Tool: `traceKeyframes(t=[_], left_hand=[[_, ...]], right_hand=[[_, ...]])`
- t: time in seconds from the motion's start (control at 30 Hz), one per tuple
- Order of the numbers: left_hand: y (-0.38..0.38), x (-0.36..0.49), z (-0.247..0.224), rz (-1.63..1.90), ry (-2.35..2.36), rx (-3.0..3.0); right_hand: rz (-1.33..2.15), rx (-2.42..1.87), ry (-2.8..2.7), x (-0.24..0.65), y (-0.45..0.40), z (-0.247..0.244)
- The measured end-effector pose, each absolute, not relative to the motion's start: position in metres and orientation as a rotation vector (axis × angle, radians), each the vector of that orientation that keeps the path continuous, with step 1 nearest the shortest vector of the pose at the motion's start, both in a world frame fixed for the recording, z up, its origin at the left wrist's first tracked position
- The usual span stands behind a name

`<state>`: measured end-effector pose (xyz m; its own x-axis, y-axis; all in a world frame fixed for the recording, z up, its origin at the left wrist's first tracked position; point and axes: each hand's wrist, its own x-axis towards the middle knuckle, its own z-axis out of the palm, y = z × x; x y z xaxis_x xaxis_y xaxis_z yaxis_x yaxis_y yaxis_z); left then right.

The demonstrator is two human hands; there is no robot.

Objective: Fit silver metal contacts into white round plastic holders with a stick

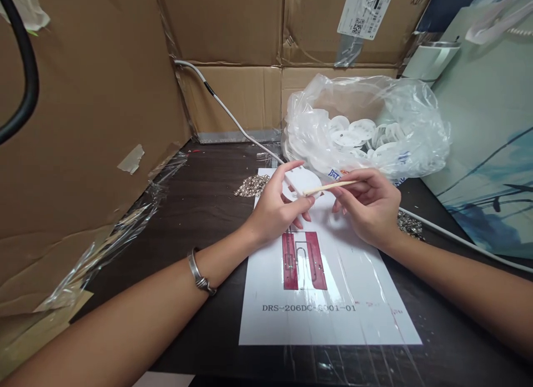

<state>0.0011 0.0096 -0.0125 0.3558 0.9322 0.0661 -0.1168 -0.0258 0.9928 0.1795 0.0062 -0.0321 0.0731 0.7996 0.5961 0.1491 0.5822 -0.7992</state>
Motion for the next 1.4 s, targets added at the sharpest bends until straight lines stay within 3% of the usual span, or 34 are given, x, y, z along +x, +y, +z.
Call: traceKeyframes(t=[0.5, 1.4], left_hand=[[0.022, -0.012, -0.016, 0.988, 0.634, 1.330], [0.015, -0.004, -0.010, 0.974, 0.625, 1.331]], right_hand=[[0.612, -0.776, -1.469, 0.177, 0.001, -0.032], [0.337, -0.726, -1.628, 0.178, 0.004, -0.036]])
